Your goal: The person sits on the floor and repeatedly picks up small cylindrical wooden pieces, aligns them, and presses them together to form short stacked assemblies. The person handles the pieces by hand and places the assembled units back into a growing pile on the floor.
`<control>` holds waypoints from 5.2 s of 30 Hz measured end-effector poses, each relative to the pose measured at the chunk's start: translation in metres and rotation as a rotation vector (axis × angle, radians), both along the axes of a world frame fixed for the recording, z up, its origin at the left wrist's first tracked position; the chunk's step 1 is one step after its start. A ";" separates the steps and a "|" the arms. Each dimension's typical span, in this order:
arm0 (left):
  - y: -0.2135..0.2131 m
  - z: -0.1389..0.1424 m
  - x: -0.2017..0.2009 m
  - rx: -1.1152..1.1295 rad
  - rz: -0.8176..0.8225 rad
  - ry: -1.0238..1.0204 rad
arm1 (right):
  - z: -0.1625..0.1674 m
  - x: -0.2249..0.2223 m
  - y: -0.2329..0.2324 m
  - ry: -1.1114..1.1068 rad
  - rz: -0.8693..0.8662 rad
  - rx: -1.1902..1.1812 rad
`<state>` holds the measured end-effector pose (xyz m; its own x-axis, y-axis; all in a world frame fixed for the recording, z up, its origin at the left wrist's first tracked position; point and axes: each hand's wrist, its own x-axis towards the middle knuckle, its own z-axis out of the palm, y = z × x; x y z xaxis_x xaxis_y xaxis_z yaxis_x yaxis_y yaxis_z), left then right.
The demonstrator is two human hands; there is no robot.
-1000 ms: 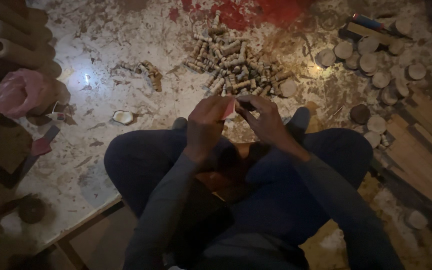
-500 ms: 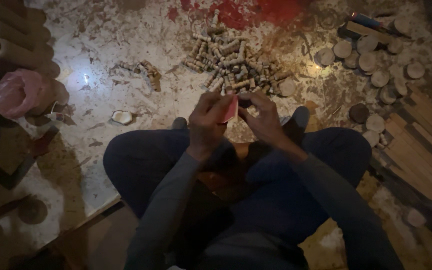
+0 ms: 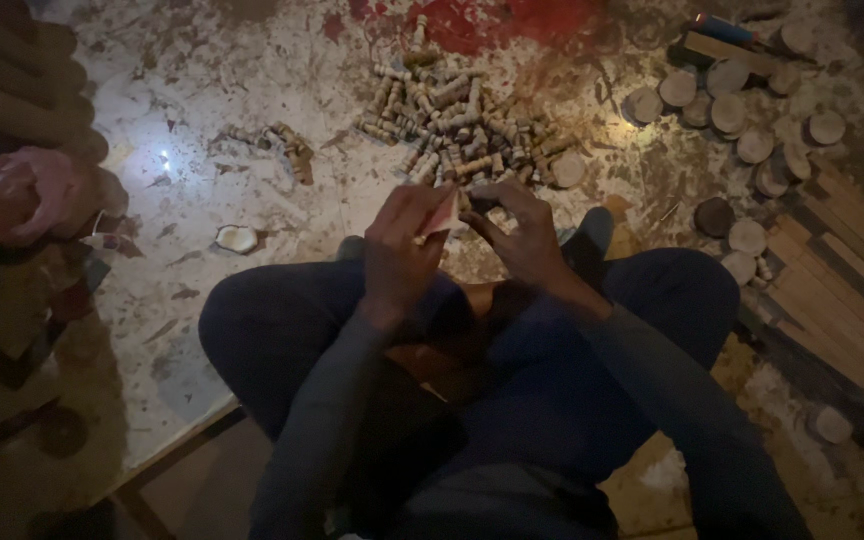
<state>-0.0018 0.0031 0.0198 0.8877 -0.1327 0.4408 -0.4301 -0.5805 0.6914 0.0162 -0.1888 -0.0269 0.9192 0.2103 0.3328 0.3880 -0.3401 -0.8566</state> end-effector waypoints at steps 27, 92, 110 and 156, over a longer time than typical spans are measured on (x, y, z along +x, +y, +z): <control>-0.005 -0.002 0.002 0.107 -0.096 0.001 | -0.016 0.001 -0.008 -0.189 -0.025 -0.129; 0.003 -0.043 0.007 0.141 0.013 -0.123 | -0.021 0.011 -0.008 0.320 0.132 0.378; 0.001 -0.024 0.012 0.235 0.092 -0.065 | -0.036 0.014 -0.011 0.547 0.254 0.724; 0.000 -0.011 0.010 0.331 -0.021 -0.153 | -0.071 0.010 -0.020 0.678 0.288 0.844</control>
